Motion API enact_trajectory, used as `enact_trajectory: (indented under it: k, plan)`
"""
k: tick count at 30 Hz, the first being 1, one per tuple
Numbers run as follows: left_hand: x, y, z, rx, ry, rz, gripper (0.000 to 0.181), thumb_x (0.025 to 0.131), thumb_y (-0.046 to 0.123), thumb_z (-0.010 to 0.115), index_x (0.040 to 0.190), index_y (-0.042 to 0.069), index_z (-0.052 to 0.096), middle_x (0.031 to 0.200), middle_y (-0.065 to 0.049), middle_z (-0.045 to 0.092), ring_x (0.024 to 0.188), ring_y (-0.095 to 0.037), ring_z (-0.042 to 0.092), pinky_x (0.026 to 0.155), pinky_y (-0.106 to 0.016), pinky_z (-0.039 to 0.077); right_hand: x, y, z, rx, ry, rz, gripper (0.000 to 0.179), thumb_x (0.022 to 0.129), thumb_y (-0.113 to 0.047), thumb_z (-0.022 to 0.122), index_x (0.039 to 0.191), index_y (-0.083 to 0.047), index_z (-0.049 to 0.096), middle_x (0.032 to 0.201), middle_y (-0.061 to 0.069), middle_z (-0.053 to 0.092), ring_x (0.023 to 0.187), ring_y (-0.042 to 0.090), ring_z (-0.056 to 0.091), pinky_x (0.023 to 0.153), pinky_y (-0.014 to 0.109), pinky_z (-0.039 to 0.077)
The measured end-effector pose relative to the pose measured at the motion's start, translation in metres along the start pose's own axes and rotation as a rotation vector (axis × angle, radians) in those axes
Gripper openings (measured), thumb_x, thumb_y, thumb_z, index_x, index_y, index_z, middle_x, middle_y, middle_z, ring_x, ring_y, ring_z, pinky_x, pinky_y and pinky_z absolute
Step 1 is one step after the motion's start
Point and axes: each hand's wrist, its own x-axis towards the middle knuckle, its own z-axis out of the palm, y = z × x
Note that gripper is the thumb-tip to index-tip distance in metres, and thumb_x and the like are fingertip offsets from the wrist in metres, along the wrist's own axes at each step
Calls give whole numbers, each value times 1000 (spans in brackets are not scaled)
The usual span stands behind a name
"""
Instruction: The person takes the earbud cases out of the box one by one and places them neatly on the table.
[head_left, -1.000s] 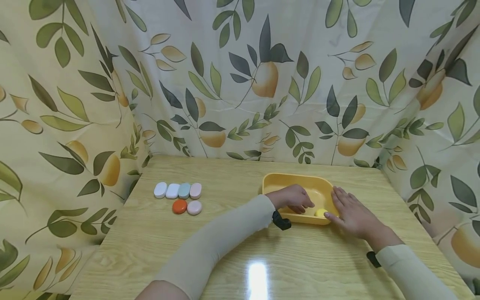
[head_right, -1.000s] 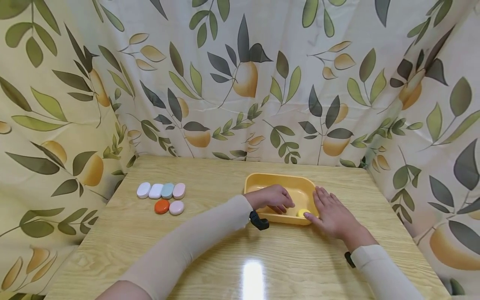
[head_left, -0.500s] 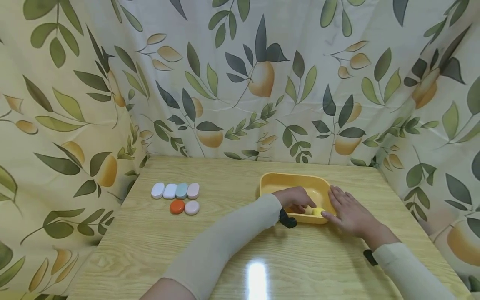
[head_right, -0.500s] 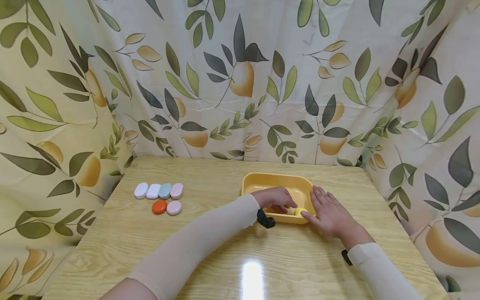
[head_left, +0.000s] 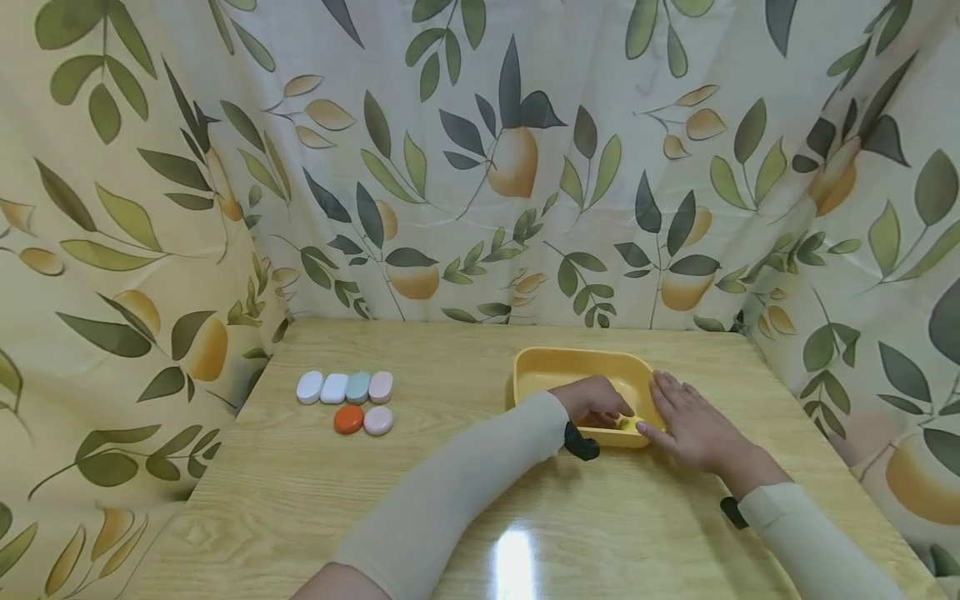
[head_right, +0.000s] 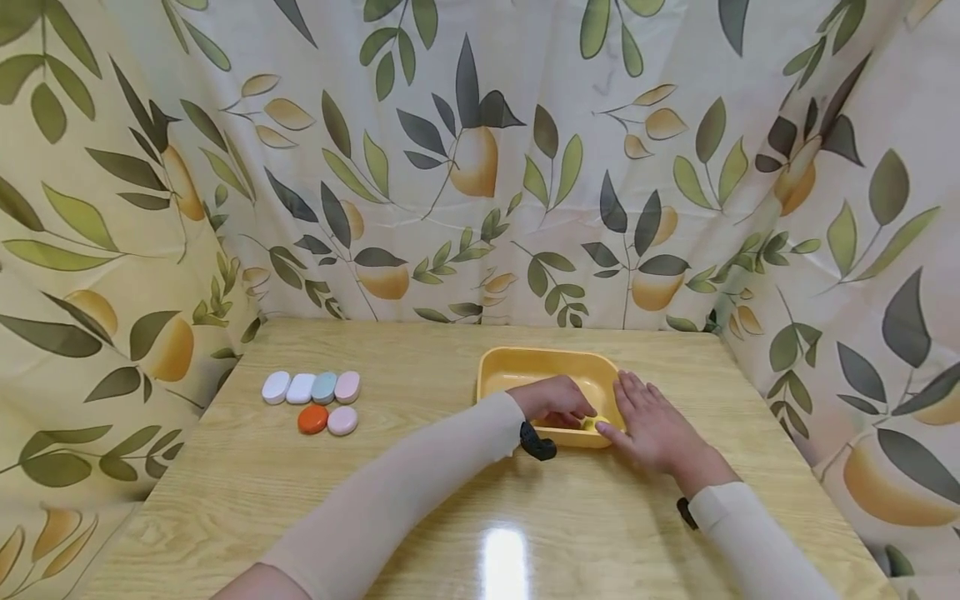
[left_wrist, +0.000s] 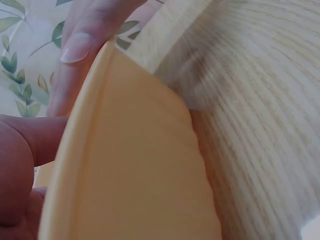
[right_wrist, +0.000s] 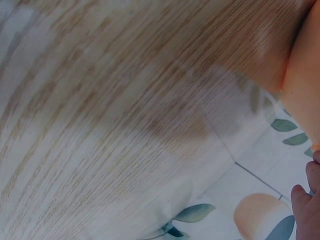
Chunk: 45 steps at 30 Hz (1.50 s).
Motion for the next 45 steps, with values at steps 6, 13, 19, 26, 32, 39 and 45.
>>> enact_trajectory:
  k: [6, 13, 19, 26, 32, 39, 45]
  plan:
    - [1, 5, 1, -37, 24, 31, 20, 85, 12, 75, 100, 0, 73, 89, -9, 65, 75, -20, 67, 70, -30, 57, 6, 3, -5, -16, 18, -10, 86, 100, -56, 39, 146, 15, 23, 155, 30, 15, 142, 46, 13, 112, 60, 15]
    - [-2, 6, 2, -2, 65, 8, 18, 85, 13, 76, 94, 0, 70, 82, -5, 62, 73, -19, 67, 71, -31, 57, 7, 2, -5, -4, -14, 2, 88, 100, -59, 37, 148, 14, 20, 156, 30, 13, 143, 45, 10, 113, 60, 13]
    - [-3, 5, 6, -6, 90, 2, 15, 83, 11, 77, 84, 0, 67, 78, -5, 62, 70, -20, 65, 67, -30, 56, 6, 0, -3, 2, -16, 7, 88, 100, -58, 38, 147, 14, 21, 156, 29, 13, 143, 44, 10, 113, 60, 13]
    - [3, 3, 11, -9, 62, 15, 14, 83, 12, 77, 79, 2, 66, 75, -5, 61, 61, -16, 56, 55, -24, 48, 5, -3, -5, -3, -2, -1, 86, 100, -56, 39, 147, 15, 22, 155, 30, 14, 142, 45, 12, 112, 60, 15]
    - [3, 7, 14, 10, 15, 39, 12, 86, 6, 71, 75, 1, 68, 68, -3, 56, 55, -13, 48, 50, -22, 40, 5, -4, -6, 3, 6, -4, 86, 100, -56, 39, 147, 15, 22, 155, 30, 14, 142, 46, 12, 112, 60, 15]
    - [1, 6, 14, 15, 17, 54, 5, 84, 4, 72, 80, 2, 71, 74, -1, 60, 61, -14, 52, 56, -23, 45, 2, -4, -4, 16, -16, 18, 87, 100, -57, 38, 147, 14, 20, 156, 29, 12, 143, 45, 9, 113, 60, 13]
    - [1, 4, 11, -77, 5, 67, 6, 85, 2, 71, 81, -1, 68, 75, -3, 59, 64, -14, 56, 67, -26, 54, 0, -3, -2, 22, -9, 14, 86, 101, -56, 38, 147, 14, 21, 155, 30, 14, 143, 45, 11, 113, 60, 14]
